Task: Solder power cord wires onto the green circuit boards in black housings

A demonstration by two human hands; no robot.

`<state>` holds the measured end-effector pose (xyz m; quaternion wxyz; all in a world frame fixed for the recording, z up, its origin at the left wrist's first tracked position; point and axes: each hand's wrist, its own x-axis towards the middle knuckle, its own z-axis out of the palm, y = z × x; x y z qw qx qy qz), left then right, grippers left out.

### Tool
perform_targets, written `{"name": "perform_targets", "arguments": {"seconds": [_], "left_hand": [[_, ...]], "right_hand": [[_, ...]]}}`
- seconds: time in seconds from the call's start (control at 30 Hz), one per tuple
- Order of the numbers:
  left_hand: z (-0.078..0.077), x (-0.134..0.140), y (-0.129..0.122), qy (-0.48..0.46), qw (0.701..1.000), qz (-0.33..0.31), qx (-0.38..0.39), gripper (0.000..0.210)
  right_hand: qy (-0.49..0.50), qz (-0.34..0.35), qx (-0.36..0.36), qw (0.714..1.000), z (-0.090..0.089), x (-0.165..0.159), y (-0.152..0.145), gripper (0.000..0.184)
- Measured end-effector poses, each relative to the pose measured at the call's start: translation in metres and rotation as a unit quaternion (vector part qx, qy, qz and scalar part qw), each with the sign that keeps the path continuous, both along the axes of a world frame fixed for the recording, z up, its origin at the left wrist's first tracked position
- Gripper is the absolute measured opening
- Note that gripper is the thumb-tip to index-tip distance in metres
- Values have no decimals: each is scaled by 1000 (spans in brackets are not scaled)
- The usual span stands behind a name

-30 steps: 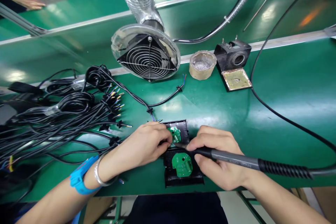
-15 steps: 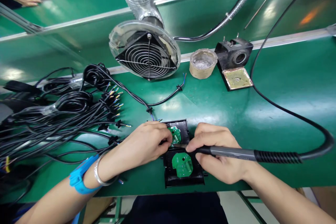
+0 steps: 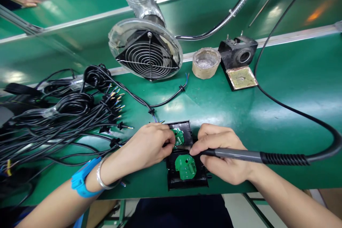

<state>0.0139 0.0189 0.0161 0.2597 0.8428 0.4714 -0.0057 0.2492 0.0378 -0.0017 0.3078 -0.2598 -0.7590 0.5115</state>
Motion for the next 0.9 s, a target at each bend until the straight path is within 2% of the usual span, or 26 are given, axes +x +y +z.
{"name": "perform_targets", "arguments": {"seconds": [0.27,0.57,0.73,0.9], "left_hand": [[2,2,5,9,1000,6,-10,10],[3,2,6,9,1000,13,-16,11],[4,2,6,10,1000,15,-18,12],[3,3,5,13,1000,11,-15,12]], "right_hand": [[-20,6,-11,1000,2,0,2,32],[-38,49,-7,998,6,2,7,39],[-56,76,15,995,8,1,10,43],[-63,100,58,991,19,-4,16,39]]}}
